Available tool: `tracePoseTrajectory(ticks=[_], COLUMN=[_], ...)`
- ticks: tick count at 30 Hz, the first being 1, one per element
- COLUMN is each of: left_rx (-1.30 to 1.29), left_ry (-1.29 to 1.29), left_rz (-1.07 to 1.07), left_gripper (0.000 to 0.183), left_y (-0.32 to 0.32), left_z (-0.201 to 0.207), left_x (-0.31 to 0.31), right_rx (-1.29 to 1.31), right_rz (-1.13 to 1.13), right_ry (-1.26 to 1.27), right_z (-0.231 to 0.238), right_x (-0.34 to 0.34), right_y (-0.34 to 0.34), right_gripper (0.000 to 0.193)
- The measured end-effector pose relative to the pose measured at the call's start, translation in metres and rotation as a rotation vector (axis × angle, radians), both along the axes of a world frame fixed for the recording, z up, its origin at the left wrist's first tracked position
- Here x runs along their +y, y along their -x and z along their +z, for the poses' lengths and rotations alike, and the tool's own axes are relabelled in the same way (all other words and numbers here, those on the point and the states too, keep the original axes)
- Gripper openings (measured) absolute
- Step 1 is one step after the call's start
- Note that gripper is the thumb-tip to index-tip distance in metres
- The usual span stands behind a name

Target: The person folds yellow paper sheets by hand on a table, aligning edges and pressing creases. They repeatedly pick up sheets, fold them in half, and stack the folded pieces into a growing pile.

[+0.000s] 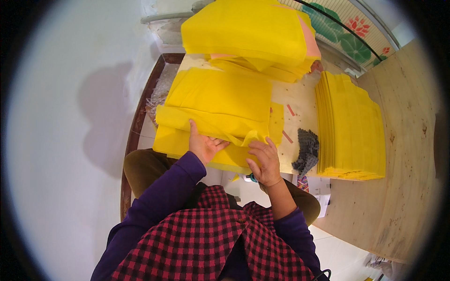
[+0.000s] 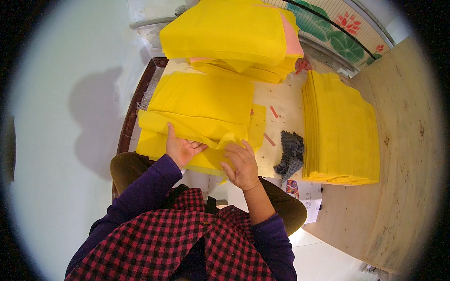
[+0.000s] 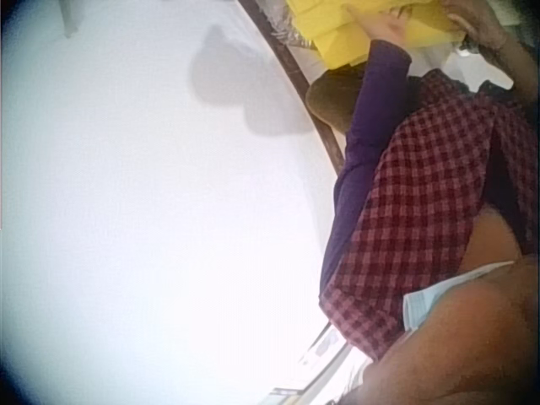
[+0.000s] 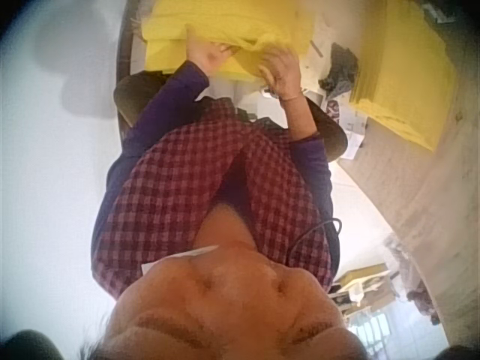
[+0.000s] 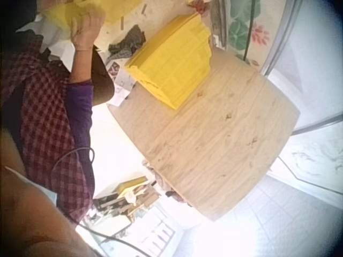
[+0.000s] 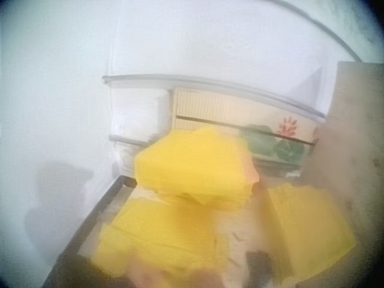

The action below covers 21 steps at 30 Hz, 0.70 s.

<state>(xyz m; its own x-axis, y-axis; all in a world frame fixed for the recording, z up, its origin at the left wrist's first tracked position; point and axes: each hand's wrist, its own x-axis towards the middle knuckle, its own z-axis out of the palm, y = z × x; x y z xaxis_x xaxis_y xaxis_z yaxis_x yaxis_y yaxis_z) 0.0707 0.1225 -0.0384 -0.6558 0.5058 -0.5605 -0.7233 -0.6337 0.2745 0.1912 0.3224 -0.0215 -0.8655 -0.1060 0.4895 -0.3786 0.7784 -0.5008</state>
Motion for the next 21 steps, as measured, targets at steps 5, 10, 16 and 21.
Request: tracePoseTrajectory(ticks=[5,10,16,21], left_rx=[0.076,0.072,-0.063,0.166], left_ry=[-0.015,-0.054,-0.074,-0.185], left_rz=[-0.014,-0.006,0.1,0.207], left_gripper=[0.101,0.102,0.089,0.067], left_y=[-0.003,-0.003,-0.003,-0.006], left_z=[0.001,0.0,-0.006,-0.013], left_x=[-0.001,-0.002,-0.002,0.002], right_rx=[0.041,-0.076,-0.291,-0.494], right_rz=[-0.113,-0.038,0.028,-0.01], right_ry=[0.051,-0.223,-0.096,0.188], right_z=[0.018,0.032,0.028,0.027], right_x=[-0.012,-0.018,-0.024,-0.029], right_y=[0.018,0.035,0.021,0.014], right_gripper=[0.035,0.04,0.036,0.031])
